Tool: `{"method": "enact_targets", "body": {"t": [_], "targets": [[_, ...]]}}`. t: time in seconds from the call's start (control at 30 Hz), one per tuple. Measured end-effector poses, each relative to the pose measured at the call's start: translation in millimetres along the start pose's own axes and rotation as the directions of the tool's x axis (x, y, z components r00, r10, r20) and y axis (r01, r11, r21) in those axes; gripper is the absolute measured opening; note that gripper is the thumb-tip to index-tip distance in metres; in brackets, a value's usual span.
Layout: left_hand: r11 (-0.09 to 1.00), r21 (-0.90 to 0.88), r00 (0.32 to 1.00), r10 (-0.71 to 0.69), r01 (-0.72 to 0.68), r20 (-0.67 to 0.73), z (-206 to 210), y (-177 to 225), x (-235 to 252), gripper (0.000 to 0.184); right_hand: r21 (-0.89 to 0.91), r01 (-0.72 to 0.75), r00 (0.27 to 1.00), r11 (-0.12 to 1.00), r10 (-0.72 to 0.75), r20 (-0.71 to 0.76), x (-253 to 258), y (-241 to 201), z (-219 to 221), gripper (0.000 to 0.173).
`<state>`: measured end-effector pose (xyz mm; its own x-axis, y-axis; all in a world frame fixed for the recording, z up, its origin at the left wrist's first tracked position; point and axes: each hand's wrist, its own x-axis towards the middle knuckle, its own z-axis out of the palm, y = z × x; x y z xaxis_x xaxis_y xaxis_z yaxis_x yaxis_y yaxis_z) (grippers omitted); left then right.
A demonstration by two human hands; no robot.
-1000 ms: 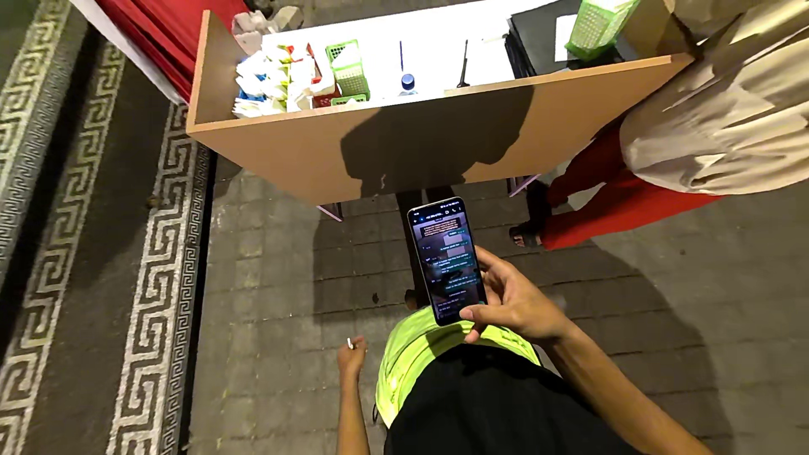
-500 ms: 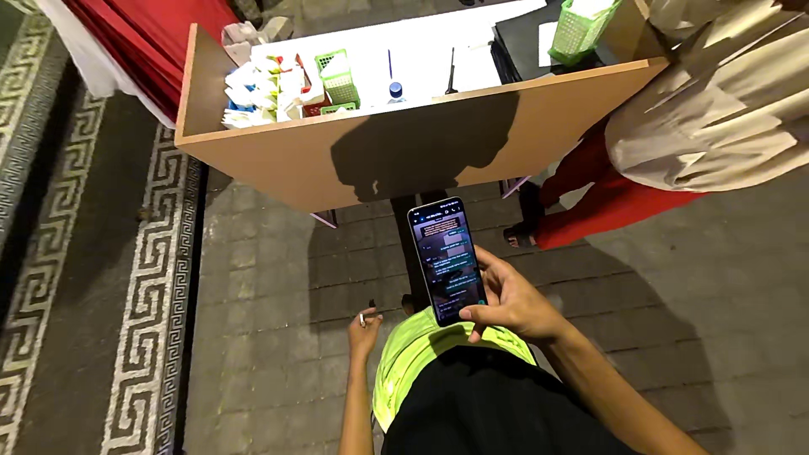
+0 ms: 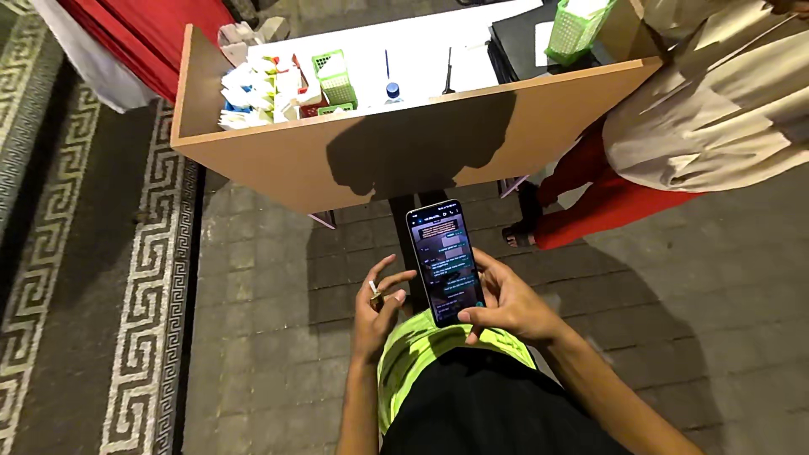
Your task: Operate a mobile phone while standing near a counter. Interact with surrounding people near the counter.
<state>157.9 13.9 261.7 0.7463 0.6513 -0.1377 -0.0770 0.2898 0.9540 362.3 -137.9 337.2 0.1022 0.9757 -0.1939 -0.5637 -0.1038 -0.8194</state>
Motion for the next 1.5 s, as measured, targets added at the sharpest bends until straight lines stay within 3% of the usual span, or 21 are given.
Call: {"method": "enact_targets", "body": {"t": [0.13, 0.33, 0.57, 0.93, 1.5], "targets": [[0.996, -0.052, 0.989, 0.073, -0.067, 0.131, 22, 33, -3, 0.084, -0.011, -0.005, 1.000, 1.000, 0.006, 0.002, 2, 0, 2, 0.085], [0.988, -0.003, 0.949, 0.151, -0.157, 0.277, 30, 38, -8, 0.088, -0.004, -0.008, 1.000, 1.000, 0.008, 0.010, 0, 5, 3, 0.083], [0.984, 0.033, 0.963, 0.166, -0.177, 0.212, 35, 37, -13, 0.086, 0.010, -0.005, 1.000, 1.000, 0.004, 0.023, 2, 8, 4, 0.075], [0.982, 0.021, 0.973, 0.181, -0.186, 0.142, 31, 36, -11, 0.080, 0.082, -0.056, 0.983, 0.995, 0.041, 0.181, 10, 5, -2, 0.081], [0.974, 0.012, 0.970, 0.226, -0.227, 0.085, 42, 33, 4, 0.076, 0.003, -0.005, 0.995, 1.000, 0.005, 0.099, 18, -3, -6, 0.070]]}}
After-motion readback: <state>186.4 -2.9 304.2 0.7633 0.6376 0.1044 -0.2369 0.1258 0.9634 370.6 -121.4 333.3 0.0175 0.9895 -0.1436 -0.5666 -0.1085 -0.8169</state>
